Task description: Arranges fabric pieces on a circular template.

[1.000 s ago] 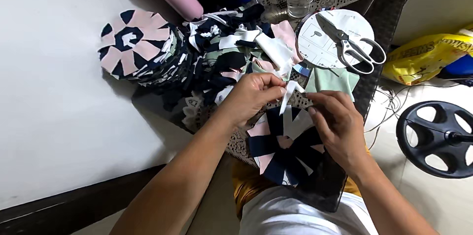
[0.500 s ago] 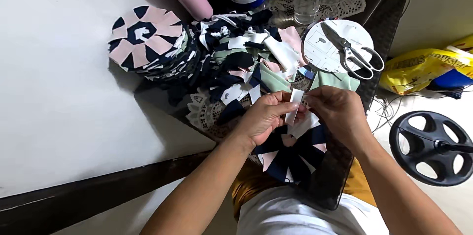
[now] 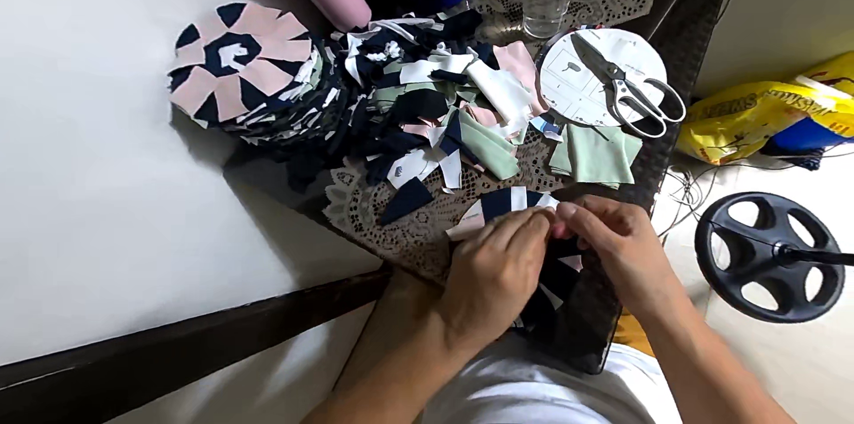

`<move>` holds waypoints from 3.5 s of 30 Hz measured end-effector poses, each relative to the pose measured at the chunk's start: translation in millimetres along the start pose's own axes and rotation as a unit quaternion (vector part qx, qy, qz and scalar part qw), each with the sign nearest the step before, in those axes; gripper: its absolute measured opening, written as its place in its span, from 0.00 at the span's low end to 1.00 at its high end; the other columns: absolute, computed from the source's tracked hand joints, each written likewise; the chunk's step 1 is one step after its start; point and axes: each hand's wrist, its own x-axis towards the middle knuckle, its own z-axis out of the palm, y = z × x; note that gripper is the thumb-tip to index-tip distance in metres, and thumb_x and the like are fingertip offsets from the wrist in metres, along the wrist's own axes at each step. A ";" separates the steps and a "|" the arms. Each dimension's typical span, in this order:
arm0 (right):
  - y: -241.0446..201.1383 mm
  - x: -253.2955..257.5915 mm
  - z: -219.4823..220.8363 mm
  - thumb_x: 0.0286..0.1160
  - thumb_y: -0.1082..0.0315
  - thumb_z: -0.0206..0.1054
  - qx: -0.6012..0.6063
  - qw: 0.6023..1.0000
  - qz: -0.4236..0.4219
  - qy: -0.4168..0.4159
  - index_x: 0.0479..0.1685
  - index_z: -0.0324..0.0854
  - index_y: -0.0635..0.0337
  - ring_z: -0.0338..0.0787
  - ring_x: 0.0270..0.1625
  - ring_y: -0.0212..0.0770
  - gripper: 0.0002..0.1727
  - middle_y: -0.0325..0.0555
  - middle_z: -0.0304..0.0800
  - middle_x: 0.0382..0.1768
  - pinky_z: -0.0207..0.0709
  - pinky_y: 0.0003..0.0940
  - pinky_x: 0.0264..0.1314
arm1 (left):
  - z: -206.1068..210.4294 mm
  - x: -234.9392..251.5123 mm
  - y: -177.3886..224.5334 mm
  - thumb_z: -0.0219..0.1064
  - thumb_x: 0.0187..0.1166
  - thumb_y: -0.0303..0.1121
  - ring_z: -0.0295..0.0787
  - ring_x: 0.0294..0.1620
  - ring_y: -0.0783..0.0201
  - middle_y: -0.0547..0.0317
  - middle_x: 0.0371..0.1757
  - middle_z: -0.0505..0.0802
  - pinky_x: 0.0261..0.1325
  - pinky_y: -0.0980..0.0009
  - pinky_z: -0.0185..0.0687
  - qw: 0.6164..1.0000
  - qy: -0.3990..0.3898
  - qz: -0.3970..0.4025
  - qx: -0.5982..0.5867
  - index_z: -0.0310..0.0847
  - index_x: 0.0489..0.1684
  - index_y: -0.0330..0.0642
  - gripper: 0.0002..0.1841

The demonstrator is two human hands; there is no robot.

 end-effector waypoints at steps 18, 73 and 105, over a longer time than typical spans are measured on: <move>30.2 -47.1 -19.8 0.78 0.62 0.66 -0.226 0.967 -0.109 -0.047 0.38 0.92 0.56 0.86 0.37 0.19 0.11 0.35 0.91 0.34 0.79 0.13 0.42 | -17.6 -20.3 3.0 0.69 0.76 0.37 0.87 0.37 0.82 0.71 0.33 0.92 0.47 0.82 0.82 0.899 -0.252 -0.242 -0.265 0.91 0.37 0.47 0.07; 67.7 -5.1 -4.7 0.75 0.63 0.69 -0.440 0.860 -0.214 0.144 0.37 0.95 0.47 0.84 0.64 0.58 0.08 0.50 0.92 0.55 0.73 0.55 0.58 | 5.6 9.1 5.2 0.66 0.78 0.37 0.86 0.33 0.69 0.67 0.30 0.91 0.45 0.64 0.81 0.935 -0.238 -0.264 0.008 0.89 0.46 0.47 0.09; 79.2 -10.5 -18.6 0.80 0.70 0.64 -0.183 0.925 -0.253 0.215 0.45 0.92 0.60 0.83 0.63 0.35 0.10 0.51 0.87 0.57 0.76 0.24 0.64 | 16.2 -9.7 -59.8 0.34 0.90 0.61 0.56 0.94 0.52 0.57 0.89 0.72 0.90 0.38 0.42 0.919 -0.339 0.200 -0.021 0.67 0.87 0.51 0.36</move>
